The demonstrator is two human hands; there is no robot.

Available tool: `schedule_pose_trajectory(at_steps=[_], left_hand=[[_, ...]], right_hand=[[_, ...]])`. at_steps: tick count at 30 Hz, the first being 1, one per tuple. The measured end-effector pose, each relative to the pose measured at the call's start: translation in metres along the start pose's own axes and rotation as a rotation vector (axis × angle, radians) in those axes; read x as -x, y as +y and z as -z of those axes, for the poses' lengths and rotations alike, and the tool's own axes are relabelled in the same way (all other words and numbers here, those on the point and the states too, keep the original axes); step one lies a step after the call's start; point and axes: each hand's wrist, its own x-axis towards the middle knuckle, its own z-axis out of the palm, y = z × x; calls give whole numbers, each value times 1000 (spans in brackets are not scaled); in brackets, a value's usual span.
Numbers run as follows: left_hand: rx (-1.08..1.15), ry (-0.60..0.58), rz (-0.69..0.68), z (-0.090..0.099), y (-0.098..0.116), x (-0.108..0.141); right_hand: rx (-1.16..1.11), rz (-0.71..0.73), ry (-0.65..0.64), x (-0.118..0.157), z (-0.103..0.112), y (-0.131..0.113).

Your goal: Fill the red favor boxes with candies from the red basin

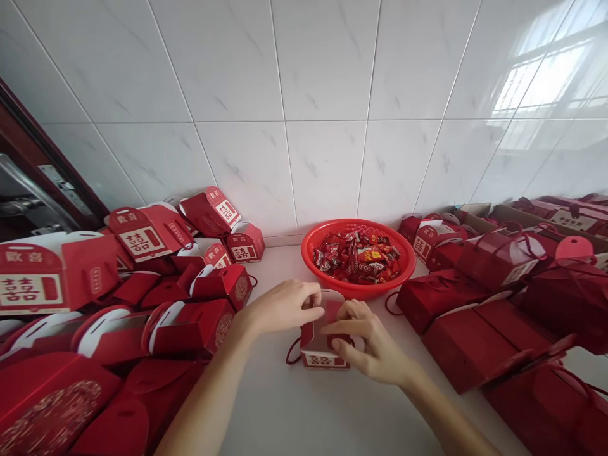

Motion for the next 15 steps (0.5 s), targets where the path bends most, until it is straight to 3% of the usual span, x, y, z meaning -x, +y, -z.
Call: schedule_pose_trajectory(at_steps=[3, 6, 11, 15], left_hand=[[-30, -13, 21, 6, -7, 5], [-37, -12, 45, 8, -15, 8], [-51, -26, 52, 4, -25, 11], [-109, 56, 55, -2, -20, 15]], right_hand=[[80, 32, -56, -2, 0, -7], [129, 1, -34, -2, 1, -13], [38, -175, 75, 1, 12, -8], [-102, -328, 70, 6, 23, 1]])
